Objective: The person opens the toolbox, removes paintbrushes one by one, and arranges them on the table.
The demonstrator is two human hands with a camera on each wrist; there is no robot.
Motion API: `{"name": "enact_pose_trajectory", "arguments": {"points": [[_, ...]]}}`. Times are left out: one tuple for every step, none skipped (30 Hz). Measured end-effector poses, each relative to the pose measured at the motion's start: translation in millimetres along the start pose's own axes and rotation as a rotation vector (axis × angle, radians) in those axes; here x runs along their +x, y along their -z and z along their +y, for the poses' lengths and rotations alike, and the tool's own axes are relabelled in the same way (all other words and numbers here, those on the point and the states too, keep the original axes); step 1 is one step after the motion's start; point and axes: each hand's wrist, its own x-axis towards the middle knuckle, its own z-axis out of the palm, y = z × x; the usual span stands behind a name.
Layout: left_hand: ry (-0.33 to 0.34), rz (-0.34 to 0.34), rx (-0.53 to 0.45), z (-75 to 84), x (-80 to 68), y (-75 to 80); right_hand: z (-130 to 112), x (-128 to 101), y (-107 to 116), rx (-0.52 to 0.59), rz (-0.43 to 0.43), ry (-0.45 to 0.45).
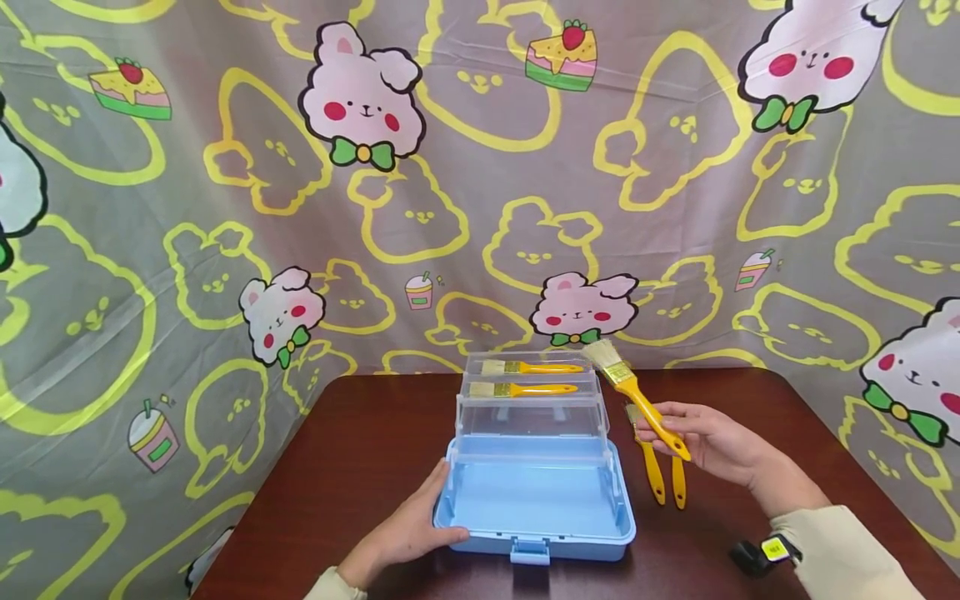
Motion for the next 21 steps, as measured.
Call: {"name": "enact_pose_trajectory", "arguments": {"points": [[0.002,0.0,0.001,-0.1,-0.3,-0.5,0.0,-4.8,3.6,0.009,0.005,0.005],[0.005,-0.002,0.0,-0.3,-0.6,-1.0,0.1,-9.6,7.1,0.015,0.008,0.01],[0.008,-0.004,-0.002,-0.2,-1.0,-1.2,0.2,-14.2,10.5,0.021,0.019,0.011],[0.008,-0.005,-0.001,-0.2,-1.3,-1.4,0.4,-18.8,14.2,0.028,0.03,0.01],[0.008,-0.005,-0.001,-0.2,-1.5,-1.4,0.7,-23.4,18.0,0.029,0.041,0.009],[0.007,-0.004,0.002,-0.4,-1.5,-1.4,1.0,-27.9,21.6,0.019,0.056,0.013],[0.004,-0.001,0.004,-0.6,-1.3,-1.5,1.5,-32.4,25.6,0.02,0.064,0.016],[0.0,0.002,0.005,-0.7,-1.1,-1.5,1.9,-36.9,29.7,0.028,0.073,0.015],[-0.004,0.006,0.009,-0.6,-0.8,-1.4,2.7,-41.2,33.6,0.034,0.085,0.015],[-0.007,0.011,0.014,-0.5,-0.5,-1.5,3.5,-45.8,37.8,0.04,0.093,0.015],[-0.009,0.014,0.013,-0.5,-0.1,-1.8,4.6,-50.4,41.8,0.046,0.1,0.014],[-0.01,0.016,0.016,-0.8,-0.1,-1.5,5.7,-54.0,45.5,0.049,0.106,0.012],[-0.009,0.016,0.017,-1.0,0.0,-1.3,6.9,-57.5,49.3,0.055,0.11,0.006],[-0.011,0.017,0.019,-0.9,-0.1,-1.3,8.2,-61.1,52.9,0.062,0.118,-0.001],[-0.014,0.017,0.017,-1.0,-0.2,-1.4,9.4,-64.4,56.2,0.063,0.126,-0.007],[-0.016,0.018,0.018,-1.2,-0.3,-1.7,10.5,-67.6,59.5,0.063,0.137,-0.015],[-0.018,0.021,0.019,-1.3,-0.3,-2.1,11.6,-70.7,62.5,0.058,0.154,-0.021],[-0.022,0.024,0.025,-1.1,-0.4,-2.4,12.8,-73.7,65.5,0.052,0.168,-0.028],[-0.024,0.028,0.031,-0.8,-0.3,-2.7,13.8,-76.6,68.5,0.045,0.184,-0.035],[-0.028,0.032,0.035,-0.4,-0.1,-3.0,15.2,-79.2,71.2,0.031,0.207,-0.041],[-0.029,0.035,0.04,0.0,0.1,-3.2,16.5,-81.9,74.0,0.02,0.227,-0.051]]}}
